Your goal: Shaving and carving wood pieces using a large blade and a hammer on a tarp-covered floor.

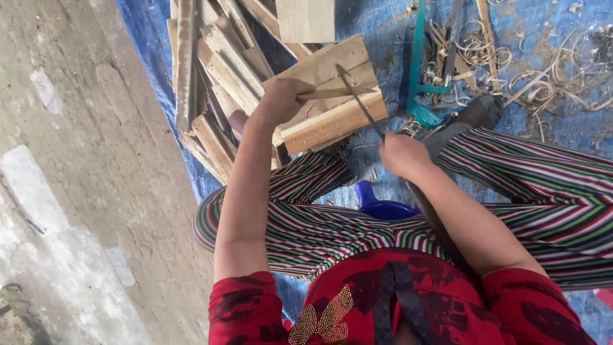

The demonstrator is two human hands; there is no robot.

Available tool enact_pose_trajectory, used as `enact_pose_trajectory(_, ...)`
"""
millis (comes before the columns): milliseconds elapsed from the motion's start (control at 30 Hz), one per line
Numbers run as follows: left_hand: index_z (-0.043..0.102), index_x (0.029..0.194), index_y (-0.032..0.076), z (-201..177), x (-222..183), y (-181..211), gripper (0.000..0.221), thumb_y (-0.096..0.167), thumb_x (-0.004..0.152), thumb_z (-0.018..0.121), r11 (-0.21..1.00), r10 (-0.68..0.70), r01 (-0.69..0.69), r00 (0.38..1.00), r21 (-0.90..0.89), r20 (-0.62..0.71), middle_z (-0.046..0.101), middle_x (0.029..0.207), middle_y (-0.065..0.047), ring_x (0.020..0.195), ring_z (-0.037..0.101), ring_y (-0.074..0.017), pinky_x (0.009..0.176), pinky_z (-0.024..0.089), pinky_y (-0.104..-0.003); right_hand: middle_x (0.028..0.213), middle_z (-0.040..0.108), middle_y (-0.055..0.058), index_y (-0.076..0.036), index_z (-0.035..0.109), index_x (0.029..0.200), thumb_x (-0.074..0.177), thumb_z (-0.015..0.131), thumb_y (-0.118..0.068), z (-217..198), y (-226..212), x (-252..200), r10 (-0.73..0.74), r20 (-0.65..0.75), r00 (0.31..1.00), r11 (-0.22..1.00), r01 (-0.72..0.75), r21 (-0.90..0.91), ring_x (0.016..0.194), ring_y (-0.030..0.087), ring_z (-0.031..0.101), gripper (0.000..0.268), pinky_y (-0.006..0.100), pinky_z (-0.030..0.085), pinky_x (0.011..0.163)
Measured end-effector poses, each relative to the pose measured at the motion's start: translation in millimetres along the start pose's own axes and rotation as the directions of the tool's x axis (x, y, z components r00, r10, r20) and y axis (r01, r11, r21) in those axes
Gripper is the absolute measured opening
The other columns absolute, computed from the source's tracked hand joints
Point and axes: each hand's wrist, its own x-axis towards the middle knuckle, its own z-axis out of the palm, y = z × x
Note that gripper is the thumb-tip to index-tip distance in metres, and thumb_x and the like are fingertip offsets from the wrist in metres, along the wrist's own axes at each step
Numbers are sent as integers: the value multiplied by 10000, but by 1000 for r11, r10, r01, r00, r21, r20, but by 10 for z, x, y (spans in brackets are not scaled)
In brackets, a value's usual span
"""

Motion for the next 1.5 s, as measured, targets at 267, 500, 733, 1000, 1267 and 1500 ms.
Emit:
enact_pose_trajectory(267, 744, 1074, 72, -172, 8, 74, 426, 223, 694, 864, 994, 70, -78, 992, -77, -101, 740, 964, -55, 759, 694, -219, 753, 557, -346, 885, 741, 144, -106, 631, 1073, 988, 481, -275, -5, -276, -187, -33, -91, 995, 994, 42, 97, 798, 419, 692, 241, 531, 519, 715)
enact_pose_trajectory(500, 466, 1266, -19, 424, 155, 38, 981, 682, 680, 823, 769, 46, -396, 817, -502, -575, 630, 1061, -170, 899, 699, -245, 758, 665, -343, 951, 748, 198, -50, 619, 1151, 1036, 489, -320, 63, -125, -90, -45, -116, 992, 992, 58, 111, 808, 449, 704, 321, 539, 533, 711)
enact_pose_trajectory(733, 452, 1169, 124, 723, 300, 609, 372, 16, 839, 586, 384, -480, -549, 568, -742, -669, 541, 872, -29, 819, 514, -131, 802, 454, -276, 825, 734, 210, 30, 496, 1343, 1034, 479, -197, -105, -351, -376, -114, -141, 983, 986, 130, 102, 639, 397, 713, 384, 496, 565, 599)
enact_pose_trajectory(1000, 410, 1114, 212, -37, -145, 1314, 372, -25, 828, 406, 295, -385, -904, 184, -309, -905, 449, 1046, 31, 908, 458, -118, 885, 385, -303, 982, 725, 290, 84, 524, 1307, 1100, 391, -294, -192, 144, -192, 85, -256, 963, 994, -63, 92, 863, 509, 680, 452, 565, 520, 769)
enact_pose_trajectory(1267, 493, 1040, 150, -217, -337, 1190, 216, 71, 839, 479, -121, -403, -928, 369, -351, -837, 528, 971, -31, 824, 519, -155, 762, 477, -327, 802, 692, 153, -32, 602, 1197, 1015, 511, -136, -716, 171, -520, 107, -260, 960, 929, -4, 369, 657, 354, 689, 228, 465, 513, 624)
enact_pose_trajectory(1500, 612, 1252, 151, -169, -369, 1069, 381, 292, 901, 568, -558, -153, -730, 557, -394, -816, 531, 1075, -76, 938, 543, -183, 797, 480, -344, 699, 574, 101, 20, 258, 1637, 973, 439, 44, -1123, -36, -1463, -235, -420, 877, 524, 478, 705, 516, 194, 556, 689, 271, 447, 518)
